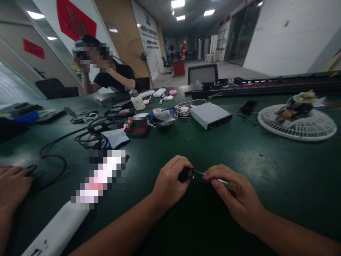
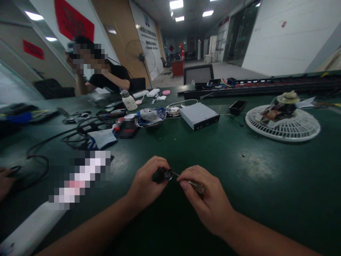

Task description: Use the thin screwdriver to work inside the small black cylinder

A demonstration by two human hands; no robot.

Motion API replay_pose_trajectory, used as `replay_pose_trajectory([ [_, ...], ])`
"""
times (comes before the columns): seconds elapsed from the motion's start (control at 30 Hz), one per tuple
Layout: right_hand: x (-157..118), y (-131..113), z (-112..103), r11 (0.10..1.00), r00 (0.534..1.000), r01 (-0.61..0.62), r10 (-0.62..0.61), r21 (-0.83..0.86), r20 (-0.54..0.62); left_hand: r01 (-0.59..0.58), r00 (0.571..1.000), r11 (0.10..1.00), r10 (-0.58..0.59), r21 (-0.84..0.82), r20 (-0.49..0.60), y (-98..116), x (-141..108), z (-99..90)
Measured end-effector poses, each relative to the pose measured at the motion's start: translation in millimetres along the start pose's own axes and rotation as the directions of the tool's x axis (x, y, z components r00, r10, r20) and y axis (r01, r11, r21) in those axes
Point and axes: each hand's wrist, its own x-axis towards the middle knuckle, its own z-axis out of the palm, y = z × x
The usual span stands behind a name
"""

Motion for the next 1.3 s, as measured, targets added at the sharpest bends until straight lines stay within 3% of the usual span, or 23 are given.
replay_pose_trajectory([
  [0.3,-1,0,-2,0.984,0.986,-0.163,0.165,0.067,-0.032,-0.059,0.998,0.997,0.058,0.041,0.027,2,-1,1.8],
  [0.47,-4,2,-1,0.981,0.988,-0.140,0.148,0.136,-0.049,-0.099,0.994,0.994,0.097,0.043,0.055,1,-3,2.7],
  [0.63,-8,5,0,0.965,0.974,-0.092,0.138,0.246,-0.179,-0.051,0.996,0.993,0.043,0.106,0.079,0,-3,1.1],
  [0.87,-6,10,1,0.978,0.967,-0.189,0.201,0.093,-0.155,-0.049,0.998,0.984,0.041,0.169,0.048,0,-2,0.1],
  [1.1,-7,2,1,0.998,0.991,-0.067,0.066,-0.004,-0.117,-0.001,1.000,0.970,0.001,0.243,0.000,-2,-3,0.5],
  [1.3,4,4,8,0.964,0.990,-0.051,0.082,-0.260,0.111,0.124,0.992,0.943,-0.120,0.307,-0.034,-2,-1,1.3],
])
